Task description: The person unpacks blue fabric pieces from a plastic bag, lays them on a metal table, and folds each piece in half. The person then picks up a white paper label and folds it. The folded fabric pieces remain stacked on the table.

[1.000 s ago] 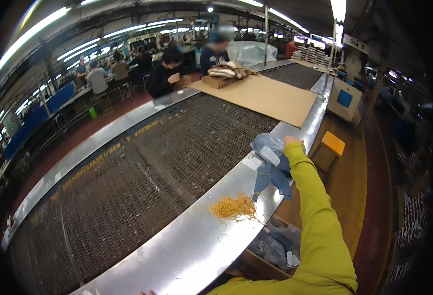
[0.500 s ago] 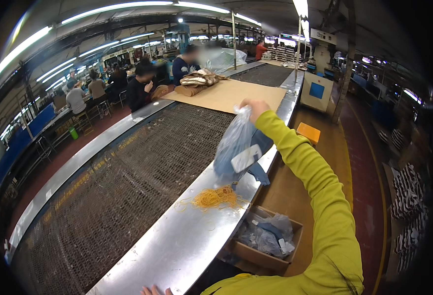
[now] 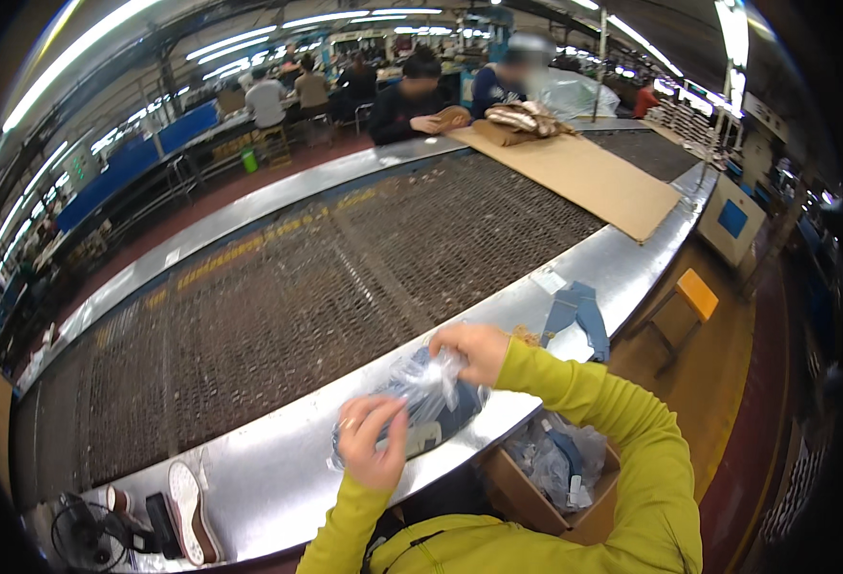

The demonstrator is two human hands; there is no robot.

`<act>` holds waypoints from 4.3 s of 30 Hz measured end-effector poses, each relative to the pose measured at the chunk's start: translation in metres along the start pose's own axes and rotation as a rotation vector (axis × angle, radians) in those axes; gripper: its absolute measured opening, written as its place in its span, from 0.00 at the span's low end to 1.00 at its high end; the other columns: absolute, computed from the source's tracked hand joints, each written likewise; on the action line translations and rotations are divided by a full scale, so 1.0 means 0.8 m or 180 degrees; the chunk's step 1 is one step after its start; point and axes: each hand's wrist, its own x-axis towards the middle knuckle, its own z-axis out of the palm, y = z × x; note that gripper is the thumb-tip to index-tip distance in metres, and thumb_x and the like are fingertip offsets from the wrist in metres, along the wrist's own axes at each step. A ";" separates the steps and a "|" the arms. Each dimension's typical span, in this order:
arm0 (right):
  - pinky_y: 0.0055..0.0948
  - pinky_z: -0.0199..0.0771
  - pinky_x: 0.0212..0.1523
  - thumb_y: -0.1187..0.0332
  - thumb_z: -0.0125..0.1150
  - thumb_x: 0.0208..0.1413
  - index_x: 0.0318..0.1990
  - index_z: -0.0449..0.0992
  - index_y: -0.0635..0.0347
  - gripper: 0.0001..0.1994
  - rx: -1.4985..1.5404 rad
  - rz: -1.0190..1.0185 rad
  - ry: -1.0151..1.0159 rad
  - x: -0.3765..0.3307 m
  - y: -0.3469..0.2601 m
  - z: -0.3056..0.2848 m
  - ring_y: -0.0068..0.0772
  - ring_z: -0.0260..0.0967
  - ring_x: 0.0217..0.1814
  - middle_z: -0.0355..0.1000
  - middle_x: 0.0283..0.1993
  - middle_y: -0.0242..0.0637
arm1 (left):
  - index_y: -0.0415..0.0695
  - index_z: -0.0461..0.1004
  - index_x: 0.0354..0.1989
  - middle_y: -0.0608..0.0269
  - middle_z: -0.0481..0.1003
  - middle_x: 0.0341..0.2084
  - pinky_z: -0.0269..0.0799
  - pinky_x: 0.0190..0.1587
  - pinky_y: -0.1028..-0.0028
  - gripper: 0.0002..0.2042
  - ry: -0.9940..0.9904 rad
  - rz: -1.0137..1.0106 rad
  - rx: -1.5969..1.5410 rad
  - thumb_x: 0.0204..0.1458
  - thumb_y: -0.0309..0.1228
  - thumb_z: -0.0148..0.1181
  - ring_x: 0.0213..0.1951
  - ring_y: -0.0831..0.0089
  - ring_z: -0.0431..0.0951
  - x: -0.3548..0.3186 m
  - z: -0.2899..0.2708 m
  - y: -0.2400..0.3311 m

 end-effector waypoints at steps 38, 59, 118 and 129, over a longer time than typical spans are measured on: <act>0.38 0.72 0.41 0.70 0.62 0.46 0.39 0.78 0.54 0.10 -0.0699 -0.0642 -0.0530 -0.051 -0.031 0.037 0.41 0.72 0.43 0.73 0.37 0.37 | 0.50 0.46 0.61 0.58 0.72 0.33 0.74 0.39 0.76 0.40 -0.1758 -0.2544 -0.3036 0.42 0.13 0.63 0.35 0.74 0.75 0.015 0.033 -0.059; 0.30 0.64 0.32 0.68 0.56 0.48 0.39 0.77 0.52 0.10 -0.2113 -0.0795 -0.0174 -0.053 -0.023 0.046 0.31 0.71 0.27 0.71 0.21 0.30 | 0.39 0.75 0.31 0.55 0.74 0.28 0.72 0.33 0.69 0.07 -0.0840 0.0090 -0.0342 0.42 0.24 0.65 0.30 0.61 0.76 -0.004 0.048 -0.042; 0.16 0.64 0.39 0.71 0.58 0.57 0.34 0.74 0.63 0.05 0.1569 0.1450 0.2852 -0.054 -0.017 -0.031 0.15 0.64 0.36 0.70 0.30 0.28 | 0.40 0.76 0.25 0.65 0.70 0.22 0.67 0.32 0.75 0.09 -0.0477 -0.0016 -0.0223 0.36 0.25 0.71 0.29 0.74 0.70 0.084 -0.076 -0.095; 0.40 0.67 0.49 0.64 0.53 0.58 0.38 0.75 0.61 0.10 -0.0205 0.0069 -0.1306 0.011 -0.073 0.012 0.45 0.69 0.47 0.73 0.45 0.46 | 0.40 0.75 0.31 0.55 0.78 0.31 0.73 0.42 0.61 0.06 -0.2465 0.0428 -0.2641 0.46 0.26 0.65 0.34 0.61 0.78 0.077 -0.107 -0.023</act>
